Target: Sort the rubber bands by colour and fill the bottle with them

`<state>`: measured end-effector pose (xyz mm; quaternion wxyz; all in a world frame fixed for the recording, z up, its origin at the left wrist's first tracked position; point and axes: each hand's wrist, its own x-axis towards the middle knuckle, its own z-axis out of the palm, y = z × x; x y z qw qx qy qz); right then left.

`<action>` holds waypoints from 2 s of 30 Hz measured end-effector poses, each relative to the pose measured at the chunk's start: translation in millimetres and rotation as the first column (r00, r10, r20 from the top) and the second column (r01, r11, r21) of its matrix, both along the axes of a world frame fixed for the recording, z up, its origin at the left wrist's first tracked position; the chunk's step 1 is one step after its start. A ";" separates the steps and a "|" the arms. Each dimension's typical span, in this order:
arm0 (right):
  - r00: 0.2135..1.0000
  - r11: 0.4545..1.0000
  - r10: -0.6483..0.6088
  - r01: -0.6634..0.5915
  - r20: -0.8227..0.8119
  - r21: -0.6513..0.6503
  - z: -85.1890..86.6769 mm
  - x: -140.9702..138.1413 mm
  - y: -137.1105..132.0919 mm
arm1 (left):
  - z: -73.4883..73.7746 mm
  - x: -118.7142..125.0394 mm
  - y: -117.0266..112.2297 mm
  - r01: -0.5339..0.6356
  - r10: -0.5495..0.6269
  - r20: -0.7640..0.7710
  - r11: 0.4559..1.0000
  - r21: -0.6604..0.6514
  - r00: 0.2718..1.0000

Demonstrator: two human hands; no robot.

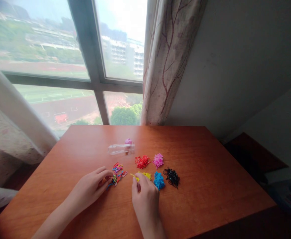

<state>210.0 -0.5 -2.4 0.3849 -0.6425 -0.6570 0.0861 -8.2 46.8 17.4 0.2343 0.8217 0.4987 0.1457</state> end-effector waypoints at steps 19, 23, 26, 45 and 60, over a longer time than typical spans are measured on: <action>0.951 0.972 -0.065 0.128 0.304 -0.195 3.7 48.2 4.0 | -1.7 -8.1 3.2 -0.023 0.021 -0.100 1.000 -0.017 0.995; 0.967 0.975 -0.053 0.104 0.248 -0.199 4.5 46.5 1.2 | -3.1 -10.3 1.9 -0.014 0.011 -0.102 1.000 -0.028 0.995; 0.981 0.983 -0.034 0.067 0.192 -0.169 5.0 37.7 -1.7 | -3.1 -11.8 1.0 -0.008 0.005 -0.095 1.000 -0.030 0.995; 0.957 0.959 0.231 -0.193 0.178 -0.207 -14.2 -37.5 -12.2 | -0.4 -9.9 0.0 0.015 -0.017 -0.052 0.999 -0.052 0.998; 0.976 0.965 0.219 -0.214 0.017 -0.155 -15.9 -34.8 -12.8 | -1.1 -10.1 3.1 0.006 -0.007 -0.031 0.999 -0.035 1.000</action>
